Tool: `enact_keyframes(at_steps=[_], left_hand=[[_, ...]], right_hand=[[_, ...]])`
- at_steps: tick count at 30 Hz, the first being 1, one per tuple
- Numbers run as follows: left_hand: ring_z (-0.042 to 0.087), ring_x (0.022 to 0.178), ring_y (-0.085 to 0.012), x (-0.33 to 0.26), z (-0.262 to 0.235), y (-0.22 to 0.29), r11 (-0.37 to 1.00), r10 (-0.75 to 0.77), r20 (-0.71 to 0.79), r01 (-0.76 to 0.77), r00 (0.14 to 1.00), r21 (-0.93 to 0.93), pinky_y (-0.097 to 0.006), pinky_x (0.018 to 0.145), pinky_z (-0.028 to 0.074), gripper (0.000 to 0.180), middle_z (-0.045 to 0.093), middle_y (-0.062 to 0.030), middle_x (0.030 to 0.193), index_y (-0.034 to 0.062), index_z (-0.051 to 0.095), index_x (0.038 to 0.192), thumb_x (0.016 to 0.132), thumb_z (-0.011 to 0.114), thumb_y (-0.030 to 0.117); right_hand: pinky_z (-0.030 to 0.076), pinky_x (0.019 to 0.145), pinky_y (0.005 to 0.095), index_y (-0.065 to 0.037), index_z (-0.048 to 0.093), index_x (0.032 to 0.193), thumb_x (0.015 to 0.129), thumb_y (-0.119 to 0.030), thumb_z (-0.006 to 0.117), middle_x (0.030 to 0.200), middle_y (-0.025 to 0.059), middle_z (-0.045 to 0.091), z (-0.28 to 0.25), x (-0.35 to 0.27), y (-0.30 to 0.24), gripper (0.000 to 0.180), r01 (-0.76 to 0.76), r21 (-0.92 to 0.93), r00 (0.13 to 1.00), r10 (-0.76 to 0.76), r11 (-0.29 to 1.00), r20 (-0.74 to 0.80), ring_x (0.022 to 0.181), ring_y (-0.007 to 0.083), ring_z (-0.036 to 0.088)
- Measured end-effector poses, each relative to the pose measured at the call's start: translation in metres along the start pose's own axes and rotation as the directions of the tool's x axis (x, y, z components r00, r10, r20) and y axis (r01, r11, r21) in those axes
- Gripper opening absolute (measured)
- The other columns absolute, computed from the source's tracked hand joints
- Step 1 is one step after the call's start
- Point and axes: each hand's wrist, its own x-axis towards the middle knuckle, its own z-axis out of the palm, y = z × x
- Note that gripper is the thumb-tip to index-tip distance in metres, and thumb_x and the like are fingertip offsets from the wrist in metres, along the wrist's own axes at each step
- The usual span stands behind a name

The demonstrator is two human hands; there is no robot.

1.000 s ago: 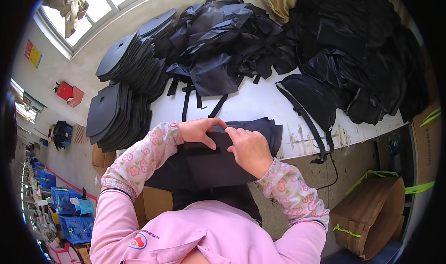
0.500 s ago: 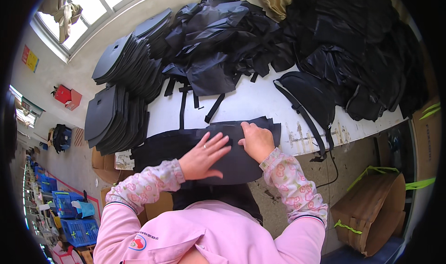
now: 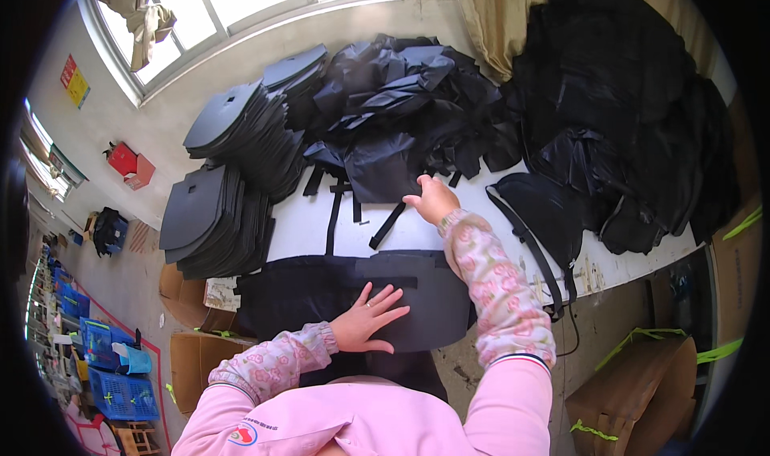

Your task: Folding and stacking black fabric bag components on a workbench.

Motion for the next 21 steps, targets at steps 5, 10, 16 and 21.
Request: enact_keyframes(at_steps=[5,10,16,21], left_hand=[[0.049,0.132,-0.0335,0.005,-0.038,-0.008,0.952,-0.072,-0.416,-0.062,0.906,-0.300,-0.046,0.113,0.036,0.044,0.055,-0.0152,0.136,0.0078,0.060,0.125,0.087,0.075,0.023],[0.065,0.088,-0.0113,-0.033,-0.058,-0.089,0.565,-0.665,-0.361,0.123,0.654,-0.816,-0.026,0.083,0.052,0.023,0.068,-0.0041,0.099,0.0009,0.064,0.113,0.095,0.067,0.015],[0.065,0.084,-0.0108,-0.010,-0.060,-0.111,0.444,-0.657,-0.288,0.049,0.697,-0.895,-0.024,0.079,0.053,0.020,0.066,-0.0021,0.094,0.0019,0.063,0.110,0.096,0.065,0.016],[0.066,0.093,-0.0152,-0.008,-0.087,-0.118,0.153,-0.792,-0.087,0.059,0.604,-0.986,-0.030,0.082,0.055,0.037,0.066,-0.0067,0.107,0.0039,0.058,0.122,0.100,0.057,0.034]], right_hand=[[0.051,0.093,0.0444,-0.004,0.066,0.114,0.084,-0.031,0.076,0.110,0.0212,0.068,0.034,0.062,0.020,0.042,-0.358,0.067,0.931,0.361,0.931,-0.051,0.108,0.0366,0.065],[0.052,0.090,0.0447,-0.006,0.065,0.109,0.080,-0.023,0.077,0.113,0.0182,0.067,0.058,0.051,-0.050,0.035,-0.122,0.145,0.992,0.124,0.982,-0.003,0.104,0.0354,0.065],[0.052,0.090,0.0458,-0.005,0.062,0.116,0.084,-0.025,0.074,0.113,0.0209,0.068,0.056,0.058,-0.013,0.040,-0.334,0.041,0.941,0.336,0.942,-0.044,0.106,0.0389,0.065],[0.052,0.071,0.0459,-0.008,0.061,0.088,0.081,-0.029,0.075,0.082,0.0139,0.068,0.061,-0.006,-0.080,0.026,0.363,-0.088,0.898,-0.373,0.928,-0.232,0.078,0.0353,0.068]])
